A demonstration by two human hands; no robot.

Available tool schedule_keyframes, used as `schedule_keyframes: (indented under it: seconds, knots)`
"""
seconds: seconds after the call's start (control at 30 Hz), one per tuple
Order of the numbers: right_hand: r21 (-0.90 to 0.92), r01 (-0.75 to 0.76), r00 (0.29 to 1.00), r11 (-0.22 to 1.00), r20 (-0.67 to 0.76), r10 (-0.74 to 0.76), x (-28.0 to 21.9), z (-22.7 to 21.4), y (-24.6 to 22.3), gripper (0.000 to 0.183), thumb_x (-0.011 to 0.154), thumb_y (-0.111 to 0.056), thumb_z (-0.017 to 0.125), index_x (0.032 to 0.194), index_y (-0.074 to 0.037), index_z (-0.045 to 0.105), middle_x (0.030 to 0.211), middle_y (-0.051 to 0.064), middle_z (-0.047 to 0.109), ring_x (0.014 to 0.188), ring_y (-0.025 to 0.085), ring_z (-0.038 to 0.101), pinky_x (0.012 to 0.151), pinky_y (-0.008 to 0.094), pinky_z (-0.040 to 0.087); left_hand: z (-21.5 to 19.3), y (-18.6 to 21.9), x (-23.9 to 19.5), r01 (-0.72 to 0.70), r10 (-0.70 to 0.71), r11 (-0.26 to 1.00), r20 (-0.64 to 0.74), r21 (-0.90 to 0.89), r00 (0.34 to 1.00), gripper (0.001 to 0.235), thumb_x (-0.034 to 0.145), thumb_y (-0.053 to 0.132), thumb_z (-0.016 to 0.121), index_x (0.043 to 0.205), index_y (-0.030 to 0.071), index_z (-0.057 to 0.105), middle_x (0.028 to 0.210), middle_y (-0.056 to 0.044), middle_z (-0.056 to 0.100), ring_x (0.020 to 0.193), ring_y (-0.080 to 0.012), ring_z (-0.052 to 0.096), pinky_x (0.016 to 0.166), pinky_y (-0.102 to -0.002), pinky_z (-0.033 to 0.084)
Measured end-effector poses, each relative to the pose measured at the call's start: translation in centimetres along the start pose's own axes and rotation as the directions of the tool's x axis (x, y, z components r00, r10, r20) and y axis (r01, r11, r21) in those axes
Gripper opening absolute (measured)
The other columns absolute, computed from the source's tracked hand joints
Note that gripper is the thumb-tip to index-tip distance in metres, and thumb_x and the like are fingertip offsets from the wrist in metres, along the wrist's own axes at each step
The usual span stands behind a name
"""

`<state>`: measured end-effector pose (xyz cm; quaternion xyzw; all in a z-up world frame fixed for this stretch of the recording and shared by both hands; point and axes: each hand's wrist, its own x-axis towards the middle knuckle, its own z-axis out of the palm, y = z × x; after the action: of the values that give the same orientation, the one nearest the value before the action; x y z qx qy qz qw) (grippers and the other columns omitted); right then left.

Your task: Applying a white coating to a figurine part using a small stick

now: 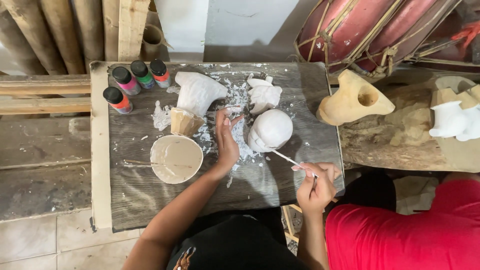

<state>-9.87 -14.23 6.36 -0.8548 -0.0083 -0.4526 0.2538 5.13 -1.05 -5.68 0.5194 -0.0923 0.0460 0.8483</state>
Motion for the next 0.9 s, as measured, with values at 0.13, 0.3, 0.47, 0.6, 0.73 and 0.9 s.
schedule_keyframes:
  seconds: [0.13,0.3,0.47,0.6,0.73,0.9]
  knots:
    - [-0.006,0.005,1.0,1.0,-0.001,-0.006,-0.3,-0.4,0.0,0.019,0.1,-0.001,0.059,0.092,-0.005,0.075,0.072,0.001,0.068,0.068,0.02,0.055,0.084,0.034,0.037,0.1,-0.1,0.1,-0.002,0.002,1.0,0.006,0.002,1.0,0.037,0.11,0.029,0.024,0.128,0.002,0.043,0.126,-0.014,0.043,0.12,-0.0235,0.053,0.108,-0.047,0.049]
    - [-0.035,0.057,0.998,0.998,0.018,-0.056,-0.7,-0.5,0.5,0.018,0.097,-0.001,0.06,0.091,-0.007,0.077,0.072,0.001,0.066,0.068,0.021,0.055,0.084,0.039,0.035,-0.1,-0.2,0.1,-0.008,0.007,1.0,0.026,0.013,1.0,0.037,0.11,0.027,0.023,0.126,0.001,0.043,0.124,-0.015,0.044,0.119,-0.0258,0.053,0.108,-0.049,0.049]
    - [-0.02,0.078,0.997,0.997,0.028,-0.078,-0.3,-0.6,-0.2,0.02,0.094,0.003,0.06,0.091,-0.006,0.078,0.071,0.002,0.067,0.066,0.023,0.055,0.082,0.038,0.037,-0.2,-0.5,0.3,-0.003,0.003,1.0,0.015,-0.003,1.0,0.037,0.11,0.029,0.024,0.126,0.001,0.043,0.126,-0.014,0.045,0.121,-0.0238,0.052,0.108,-0.048,0.049]
    - [-0.067,0.113,0.993,0.991,0.055,-0.109,-0.6,-1.4,0.2,0.02,0.093,0.002,0.06,0.092,-0.007,0.078,0.073,0.001,0.07,0.068,0.022,0.057,0.086,0.04,0.036,-0.2,-0.7,0.4,-0.01,0.01,1.0,0.007,-0.003,1.0,0.038,0.11,0.03,0.025,0.126,0.001,0.044,0.126,-0.015,0.046,0.121,-0.0227,0.052,0.108,-0.048,0.049]
    - [-0.018,0.084,0.995,0.996,0.047,-0.083,-0.2,-1.0,-0.3,0.02,0.093,0.002,0.059,0.093,-0.006,0.078,0.074,0.001,0.07,0.068,0.022,0.056,0.084,0.04,0.037,0.0,-0.4,0.4,-0.003,0.003,1.0,0.01,0.003,1.0,0.038,0.11,0.029,0.024,0.127,0.002,0.044,0.126,-0.014,0.046,0.122,-0.0224,0.051,0.107,-0.047,0.049]
    - [-0.036,0.089,0.994,0.995,0.068,-0.087,-0.8,-1.0,0.3,0.022,0.096,0.0,0.059,0.091,-0.009,0.078,0.073,-0.002,0.071,0.067,0.022,0.055,0.083,0.04,0.035,-0.1,0.1,0.3,-0.013,0.013,1.0,0.02,0.024,1.0,0.039,0.11,0.03,0.024,0.126,0.001,0.044,0.125,-0.014,0.045,0.122,-0.0227,0.05,0.107,-0.048,0.049]
